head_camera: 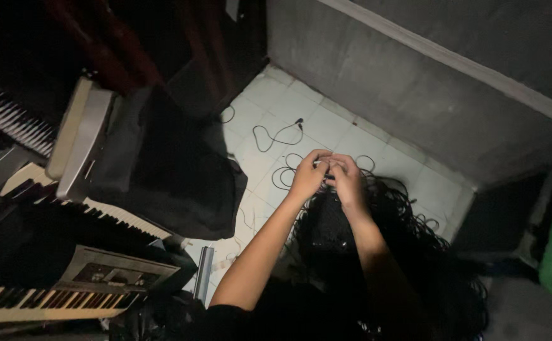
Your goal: The person places coiled cables into a white bin, then picks up a cable from a large pile on the floor and wraps it around their hand to form a new coil.
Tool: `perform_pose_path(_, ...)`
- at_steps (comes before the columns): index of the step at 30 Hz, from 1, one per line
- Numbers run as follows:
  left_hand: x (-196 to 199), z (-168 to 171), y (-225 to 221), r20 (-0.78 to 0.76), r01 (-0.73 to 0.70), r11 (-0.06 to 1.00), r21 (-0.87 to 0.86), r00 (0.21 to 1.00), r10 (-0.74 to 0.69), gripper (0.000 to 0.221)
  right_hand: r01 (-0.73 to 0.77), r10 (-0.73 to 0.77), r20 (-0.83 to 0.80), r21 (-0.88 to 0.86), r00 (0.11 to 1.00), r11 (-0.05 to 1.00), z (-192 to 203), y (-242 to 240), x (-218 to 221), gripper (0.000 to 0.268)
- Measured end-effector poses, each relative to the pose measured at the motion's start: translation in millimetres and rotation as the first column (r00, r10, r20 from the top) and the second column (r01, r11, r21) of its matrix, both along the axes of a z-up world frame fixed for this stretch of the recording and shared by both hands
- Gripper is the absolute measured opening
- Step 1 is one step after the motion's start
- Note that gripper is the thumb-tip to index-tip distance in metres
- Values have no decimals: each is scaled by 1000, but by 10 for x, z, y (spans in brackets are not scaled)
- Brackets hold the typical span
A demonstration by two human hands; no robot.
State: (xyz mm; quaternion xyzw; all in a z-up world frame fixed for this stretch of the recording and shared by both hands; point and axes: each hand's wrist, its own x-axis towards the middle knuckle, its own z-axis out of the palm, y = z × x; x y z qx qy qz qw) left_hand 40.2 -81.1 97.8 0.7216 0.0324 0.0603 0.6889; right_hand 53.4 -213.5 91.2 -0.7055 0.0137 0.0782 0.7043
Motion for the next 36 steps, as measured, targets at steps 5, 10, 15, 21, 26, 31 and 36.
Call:
perform_pose_path(5,239,-193,270,24,-95,995,23,995,94,34,-72,72,-18,-4,997,997,-280,272,369,27)
perform_pose_path(10,648,-432,541,-35,-114,993,14,993,115,34,-100,100,-39,12,994,995,-476,544,794,28)
perform_pose_path(15,1213,-598,805,-19,-100,994,-41,995,99,31,-90,90,-21,37,996,995,-522,848,1317,28)
perform_pose_path(21,2053,-558,1195,28,-22,1000,-16,999,23,28,-33,31,16,123,999,992,-693,1209,2077,26)
perform_pose_path(26,2662,-602,1299,-86,59,995,81,995,-52,28,53,-50,-23,155,998,986,-1219,1196,2766,27)
perform_pose_path(31,3244,-944,983,36,243,970,-3,969,-243,29,144,-8,414,-299,910,943,-1552,762,3108,30)
perform_pose_path(36,3640,-981,504,180,571,539,-620,772,-610,37,121,-168,-15,756,986,644,-1225,365,3167,43)
